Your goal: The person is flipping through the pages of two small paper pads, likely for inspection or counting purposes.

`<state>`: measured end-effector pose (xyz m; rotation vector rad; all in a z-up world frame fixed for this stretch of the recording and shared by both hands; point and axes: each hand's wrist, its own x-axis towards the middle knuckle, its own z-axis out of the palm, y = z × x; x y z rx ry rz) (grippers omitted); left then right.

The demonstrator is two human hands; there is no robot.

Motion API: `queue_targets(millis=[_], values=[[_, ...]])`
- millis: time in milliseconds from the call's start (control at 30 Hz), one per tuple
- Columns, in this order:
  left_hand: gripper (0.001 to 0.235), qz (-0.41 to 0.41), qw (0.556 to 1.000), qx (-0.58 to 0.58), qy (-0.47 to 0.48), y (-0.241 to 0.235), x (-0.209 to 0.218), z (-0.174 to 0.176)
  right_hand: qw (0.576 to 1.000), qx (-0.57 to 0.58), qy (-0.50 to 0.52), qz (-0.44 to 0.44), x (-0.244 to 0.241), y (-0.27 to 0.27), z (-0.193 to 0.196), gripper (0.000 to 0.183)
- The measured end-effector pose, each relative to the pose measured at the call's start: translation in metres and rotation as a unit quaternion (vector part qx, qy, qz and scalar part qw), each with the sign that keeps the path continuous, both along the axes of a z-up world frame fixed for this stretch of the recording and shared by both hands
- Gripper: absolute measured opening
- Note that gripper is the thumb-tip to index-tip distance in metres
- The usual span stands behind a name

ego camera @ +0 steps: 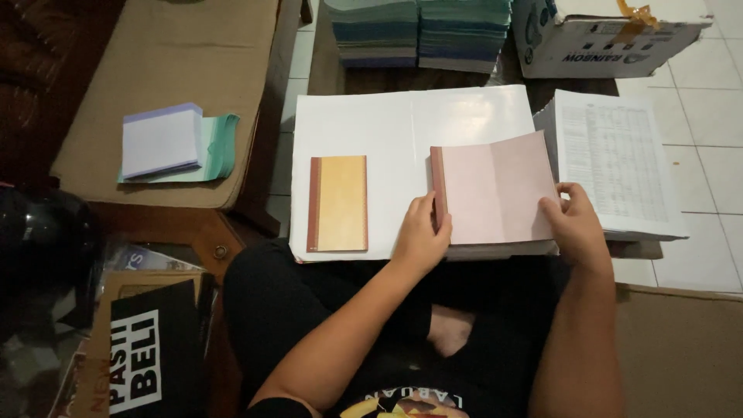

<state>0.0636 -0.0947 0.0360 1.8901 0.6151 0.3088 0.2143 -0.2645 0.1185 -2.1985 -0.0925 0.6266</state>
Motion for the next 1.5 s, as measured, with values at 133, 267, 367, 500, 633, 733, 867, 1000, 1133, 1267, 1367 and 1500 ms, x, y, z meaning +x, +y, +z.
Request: queue_targets(millis=[133, 267, 367, 500, 633, 733, 867, 1000, 1133, 1267, 1367, 1500], values=[[0.036, 0.022, 0.98, 0.169, -0.105, 0.021, -0.003, -0.025, 0.979, 0.196, -0.024, 0.046, 0.033, -0.022, -0.077, 0.049], [0.031, 0.057, 0.948, 0.306, -0.075, 0.033, 0.0, -0.043, 0.977, 0.208, -0.01, 0.049, 0.034, -0.019, -0.087, 0.051], [0.049, 0.047, 0.951, 0.304, -0.039, 0.033, -0.005, -0.024, 0.974, 0.221, 0.005, 0.056, 0.037, -0.016, -0.095, 0.05], [0.054, 0.021, 0.962, 0.27, -0.033, 0.031, -0.008, -0.017, 0.97, 0.238, -0.003, 0.05, 0.025, -0.008, -0.096, 0.048], [0.049, 0.032, 0.92, 0.385, -0.058, 0.022, 0.009, -0.031, 0.973, 0.224, -0.015, 0.059, 0.029, -0.011, -0.095, 0.05], [0.037, -0.049, 0.879, 0.465, -0.093, 0.007, 0.022, -0.031, 0.979, 0.193, -0.03, 0.058, 0.028, -0.014, -0.096, 0.053], [0.052, -0.111, 0.88, 0.453, -0.085, 0.002, 0.026, -0.034, 0.982, 0.183, -0.017, 0.042, 0.022, -0.015, -0.089, 0.055], [0.061, -0.143, 0.883, 0.444, -0.054, 0.001, 0.021, -0.027, 0.986, 0.163, -0.02, 0.032, 0.015, -0.011, -0.073, 0.055], [0.063, -0.144, 0.877, 0.457, -0.043, 0.001, 0.022, -0.03, 0.991, -0.026, -0.118, 0.061, 0.0, 0.001, -0.058, 0.052], [0.062, -0.133, 0.878, 0.455, -0.057, 0.001, 0.022, -0.033, 0.953, -0.185, -0.209, 0.123, -0.011, 0.006, -0.058, 0.057], [0.062, -0.122, 0.877, 0.46, -0.068, 0.001, 0.023, -0.038, 0.936, -0.22, -0.242, 0.134, -0.023, 0.013, -0.046, 0.06], [0.062, -0.123, 0.877, 0.459, -0.067, 0.002, 0.023, -0.04, 0.919, -0.068, -0.363, 0.137, -0.01, -0.006, -0.069, 0.046]])
